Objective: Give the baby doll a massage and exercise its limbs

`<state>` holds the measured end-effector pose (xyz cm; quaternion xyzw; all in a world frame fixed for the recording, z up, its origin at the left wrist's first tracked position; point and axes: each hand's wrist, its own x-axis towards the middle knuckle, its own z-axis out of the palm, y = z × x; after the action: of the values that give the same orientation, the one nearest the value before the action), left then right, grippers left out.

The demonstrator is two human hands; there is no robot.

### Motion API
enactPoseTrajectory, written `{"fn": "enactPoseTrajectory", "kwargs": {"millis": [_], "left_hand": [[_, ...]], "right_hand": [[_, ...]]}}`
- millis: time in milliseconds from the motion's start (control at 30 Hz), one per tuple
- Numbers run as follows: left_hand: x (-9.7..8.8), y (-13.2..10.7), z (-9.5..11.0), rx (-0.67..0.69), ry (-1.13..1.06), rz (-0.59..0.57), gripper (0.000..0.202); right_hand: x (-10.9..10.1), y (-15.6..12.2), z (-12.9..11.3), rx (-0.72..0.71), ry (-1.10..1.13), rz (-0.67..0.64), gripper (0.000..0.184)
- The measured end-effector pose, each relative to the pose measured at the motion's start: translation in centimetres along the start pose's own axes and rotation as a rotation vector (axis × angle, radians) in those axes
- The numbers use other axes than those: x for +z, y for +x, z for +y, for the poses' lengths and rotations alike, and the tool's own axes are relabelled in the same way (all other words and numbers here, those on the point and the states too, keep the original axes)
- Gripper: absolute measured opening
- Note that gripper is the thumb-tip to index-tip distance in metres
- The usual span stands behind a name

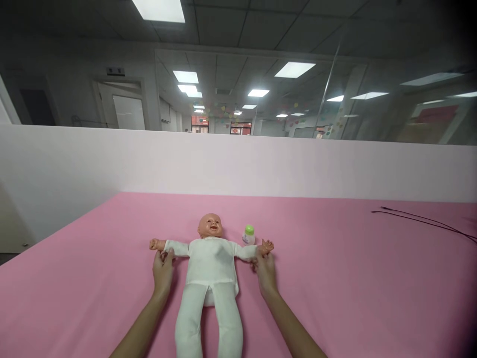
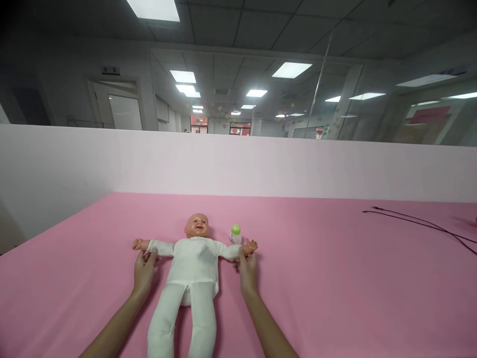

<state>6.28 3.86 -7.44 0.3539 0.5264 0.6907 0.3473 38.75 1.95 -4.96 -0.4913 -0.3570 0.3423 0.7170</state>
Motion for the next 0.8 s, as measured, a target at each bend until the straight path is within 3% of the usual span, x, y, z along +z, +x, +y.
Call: {"fn": "enactPoseTrajectory", "kwargs": {"millis": [100,267,367,433,500,567,733,800], "left_hand": [[0.3,-0.9,0.7,0.121,0.050,-0.069,0.047],[0.6,-2.4,1.4,0.500,0.276,-0.375,0.036],[0.5,-2.6,1.4,0.731,0.382,-0.517,0.041],[0.4,-2.7,1.5,0.774,0.416,-0.529,0.044],[0.4,-2.9,1.8,0.732,0.415,-0.510,0.040],[0.5,-3.0,2.1,0.607,0.379,-0.439,0.034],[0.2,-2.3,2.3,0.191,0.149,-0.111,0.034],[0.0,-1.8,2.2,0.071,0.080,-0.012,0.033]], "right_hand": [[0.4,-0.8,-0.4,-0.012,-0.051,-0.097,0.060],[0.9,-2.9,-0.8,-0.418,-0.434,-0.484,0.031],[0.9,-3.4,-0.7,-0.629,-0.651,-0.661,0.033],[1.0,-3.5,-0.5,-0.656,-0.704,-0.680,0.035],[1.2,-3.4,-0.4,-0.603,-0.655,-0.648,0.035],[1.3,-3.3,-0.3,-0.491,-0.520,-0.558,0.031],[1.3,-2.2,-0.6,-0.054,-0.170,-0.193,0.042],[1.1,-1.8,-0.8,0.031,-0.088,-0.112,0.048]]}}
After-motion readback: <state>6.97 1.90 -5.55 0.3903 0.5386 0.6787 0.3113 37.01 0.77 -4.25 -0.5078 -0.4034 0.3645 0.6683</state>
